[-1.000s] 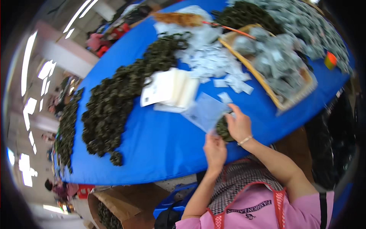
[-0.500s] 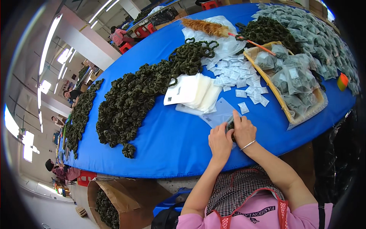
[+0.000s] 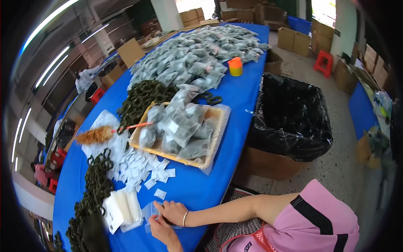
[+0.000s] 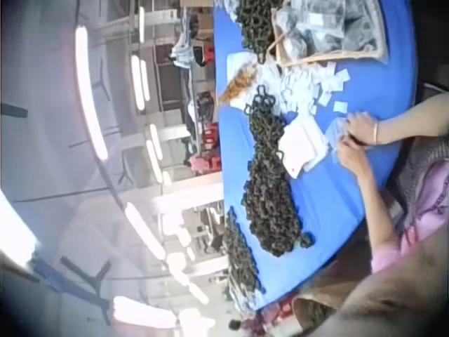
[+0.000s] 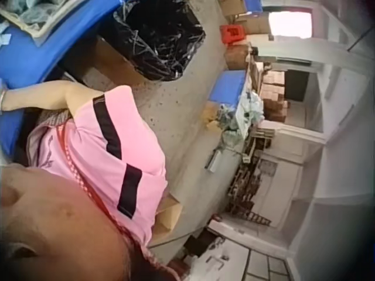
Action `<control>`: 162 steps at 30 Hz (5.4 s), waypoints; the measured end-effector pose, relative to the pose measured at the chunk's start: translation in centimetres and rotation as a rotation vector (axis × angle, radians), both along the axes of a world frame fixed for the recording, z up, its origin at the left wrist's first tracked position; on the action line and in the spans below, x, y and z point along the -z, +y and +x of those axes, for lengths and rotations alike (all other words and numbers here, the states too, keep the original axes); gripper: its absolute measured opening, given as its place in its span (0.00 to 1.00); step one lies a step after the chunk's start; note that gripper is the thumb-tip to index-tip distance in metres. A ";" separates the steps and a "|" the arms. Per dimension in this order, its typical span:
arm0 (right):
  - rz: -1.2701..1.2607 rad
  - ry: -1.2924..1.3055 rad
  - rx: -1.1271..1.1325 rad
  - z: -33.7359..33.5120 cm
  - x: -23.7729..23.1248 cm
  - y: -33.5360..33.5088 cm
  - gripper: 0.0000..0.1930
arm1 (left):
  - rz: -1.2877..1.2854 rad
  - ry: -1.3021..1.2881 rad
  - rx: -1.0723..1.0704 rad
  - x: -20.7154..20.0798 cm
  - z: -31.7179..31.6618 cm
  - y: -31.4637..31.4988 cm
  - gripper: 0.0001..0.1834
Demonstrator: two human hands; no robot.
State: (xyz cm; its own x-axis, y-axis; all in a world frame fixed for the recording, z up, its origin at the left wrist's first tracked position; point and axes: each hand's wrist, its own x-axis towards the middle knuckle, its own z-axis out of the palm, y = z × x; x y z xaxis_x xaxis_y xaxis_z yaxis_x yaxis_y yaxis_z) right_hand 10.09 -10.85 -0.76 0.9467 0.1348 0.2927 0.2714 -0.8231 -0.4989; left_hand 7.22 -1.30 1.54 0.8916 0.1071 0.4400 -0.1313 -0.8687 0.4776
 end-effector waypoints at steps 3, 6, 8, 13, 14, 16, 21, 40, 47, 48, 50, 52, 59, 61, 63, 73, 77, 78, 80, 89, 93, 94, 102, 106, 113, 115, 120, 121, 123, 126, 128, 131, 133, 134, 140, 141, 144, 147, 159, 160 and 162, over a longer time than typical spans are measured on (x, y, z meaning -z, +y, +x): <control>0.010 0.030 -0.027 0.0 0.3 -0.1 0.29 | -0.001 0.265 0.131 -0.6 0.3 2.9 0.11; 0.059 0.006 -0.019 0.2 1.2 0.5 0.25 | 0.200 0.256 0.173 -0.9 0.9 3.9 0.12; 0.032 0.017 -0.016 0.6 1.8 1.2 0.26 | 0.272 0.232 0.251 -1.1 1.1 3.3 0.16; 0.132 -0.067 0.030 1.7 2.8 2.1 0.21 | 0.595 0.023 -0.051 -0.9 -0.1 -0.5 0.10; 0.158 -0.050 0.025 1.7 2.8 2.1 0.22 | 0.589 0.035 -0.091 -0.8 -0.2 -1.1 0.12; 0.123 0.002 0.008 1.7 2.7 2.1 0.24 | 0.575 0.067 -0.181 -0.6 -0.2 -1.6 0.17; 0.194 0.063 0.013 1.5 2.5 2.5 0.17 | 0.556 -0.006 -0.191 -0.9 -0.4 -1.4 0.15; 0.355 0.309 0.088 2.7 2.9 4.3 0.15 | 0.682 -0.394 -0.290 0.0 -4.7 -2.2 0.11; 0.927 0.181 0.500 6.7 5.3 8.9 0.19 | -0.085 -0.184 -0.316 2.0 -4.4 -1.2 0.13; 0.901 0.284 0.402 6.8 5.3 9.1 0.19 | -0.196 -0.117 -0.288 2.1 -4.3 -1.1 0.13; 0.846 0.486 0.199 6.5 5.4 9.1 0.17 | -0.358 -0.012 -0.250 1.9 -4.1 -0.7 0.11; 0.779 0.685 -0.019 6.0 5.9 8.7 0.15 | -0.464 0.058 -0.238 1.4 -4.0 -0.2 0.08; 0.813 0.237 0.145 5.0 7.3 9.9 0.27 | -1.082 0.401 0.061 1.2 -4.8 1.2 0.08; 0.823 0.094 0.242 4.4 5.6 9.4 0.26 | -1.182 0.296 0.109 2.0 -5.0 1.0 0.12; 0.837 0.266 0.197 3.4 3.2 7.6 0.24 | -1.150 0.392 0.128 2.4 -4.2 1.5 0.21; 0.053 0.009 -0.182 0.2 -2.1 -0.1 0.20 | -0.084 0.320 -0.522 0.7 -5.3 3.2 0.28; 0.220 0.147 -0.215 -0.5 -1.1 -1.1 0.11 | -0.161 0.370 -0.562 1.0 -6.1 3.8 0.15; 0.241 0.140 -0.189 -1.5 -0.9 -1.6 0.11 | -0.220 0.346 -0.503 1.2 -6.4 3.8 0.14; 0.206 0.012 -0.123 -3.5 -0.8 -2.6 0.11 | -0.444 0.272 -0.395 1.3 -7.5 3.9 0.13; 0.194 -0.319 -0.484 -8.3 -0.1 -1.4 0.10 | -1.293 0.479 -0.211 0.5 -8.7 3.0 0.12; 0.231 -0.302 -0.509 -8.3 1.4 -0.1 0.09 | -1.321 0.522 -0.151 -0.1 -8.8 2.3 0.17; 0.273 -0.310 -0.488 -8.3 1.5 0.0 0.09 | -1.287 0.533 -0.155 -0.3 -8.7 2.2 0.17; 0.190 -0.431 -0.524 -7.4 0.3 -0.3 0.07 | -1.591 0.466 -0.162 0.4 -7.2 1.8 0.13; 0.121 -0.364 -0.659 -7.2 0.0 -0.8 0.04 | -1.538 0.521 -0.226 1.8 -7.7 2.5 0.14; 0.071 -0.411 -0.694 -7.1 -0.6 -0.8 0.07 | -1.399 0.498 -0.158 2.4 -9.1 3.0 0.16; 0.070 -0.442 -0.729 -6.9 -0.6 -0.8 0.08 | -1.407 0.520 -0.135 2.4 -9.0 3.1 0.16; 0.122 -0.419 -0.766 -5.9 -0.7 -1.1 0.07 | -1.474 0.435 -0.167 2.2 -8.2 2.2 0.16; 0.159 -0.396 -0.771 -5.8 -0.9 -1.1 0.07 | -1.430 0.414 -0.207 2.1 -8.0 1.9 0.16; 0.207 -0.363 -0.805 -5.7 -1.5 -1.5 0.07 | -1.392 0.388 -0.244 2.0 -7.7 1.7 0.15; 0.306 -0.227 -0.897 -6.1 -2.7 -3.0 0.07 | -1.416 0.292 -0.303 2.1 -7.6 2.1 0.15; 0.646 0.160 -0.847 -6.2 -3.8 -5.7 0.05 | -1.262 0.397 -0.293 2.3 -7.7 2.8 0.14; 0.858 0.314 -0.600 -5.3 -5.6 -13.6 0.03 | -1.146 0.414 -0.275 2.7 -7.6 3.3 0.14; 0.955 0.339 -0.367 -5.0 -7.5 -21.1 0.04 | -1.102 0.416 -0.303 2.4 -7.6 3.0 0.13; 0.917 0.314 -0.212 -5.4 -8.8 -25.8 0.04 | -1.080 0.450 -0.288 2.0 -7.5 2.9 0.13; 0.870 0.237 0.579 -10.5 -10.6 -51.8 0.24 | -1.021 0.630 -0.164 -0.4 -7.9 1.7 0.13; 0.579 0.318 0.698 -11.5 -9.3 -53.4 0.19 | -0.990 0.681 -0.169 -0.6 -8.2 1.8 0.13; -0.447 0.425 1.131 -14.0 -6.1 -52.4 0.10 | -0.939 0.644 -0.123 -1.2 -9.2 2.7 0.14; -0.517 0.006 1.072 -11.2 -5.2 -44.3 0.10 | -0.550 0.390 -0.267 -1.7 -9.7 3.9 0.15; -0.057 -0.474 -1.108 0.4 -2.2 -9.7 0.06 | 0.127 -0.120 0.189 1.9 -8.6 2.9 0.06; 0.154 -0.321 -1.046 0.0 -2.0 -9.1 0.04 | -0.017 -0.089 0.123 2.2 -8.7 2.7 0.05; 0.570 0.008 -0.767 -1.3 -1.4 -8.2 0.03 | -0.303 -0.003 0.001 2.4 -8.9 2.4 0.04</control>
State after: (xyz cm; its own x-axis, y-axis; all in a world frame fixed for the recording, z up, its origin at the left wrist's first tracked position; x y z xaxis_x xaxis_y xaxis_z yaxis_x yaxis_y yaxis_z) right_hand 8.79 -19.04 0.68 0.6622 0.5581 0.5000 0.6307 -0.0549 -0.7740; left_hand -1.68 1.06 -0.82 0.8905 0.2330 0.3907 -0.1337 -0.6869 0.7144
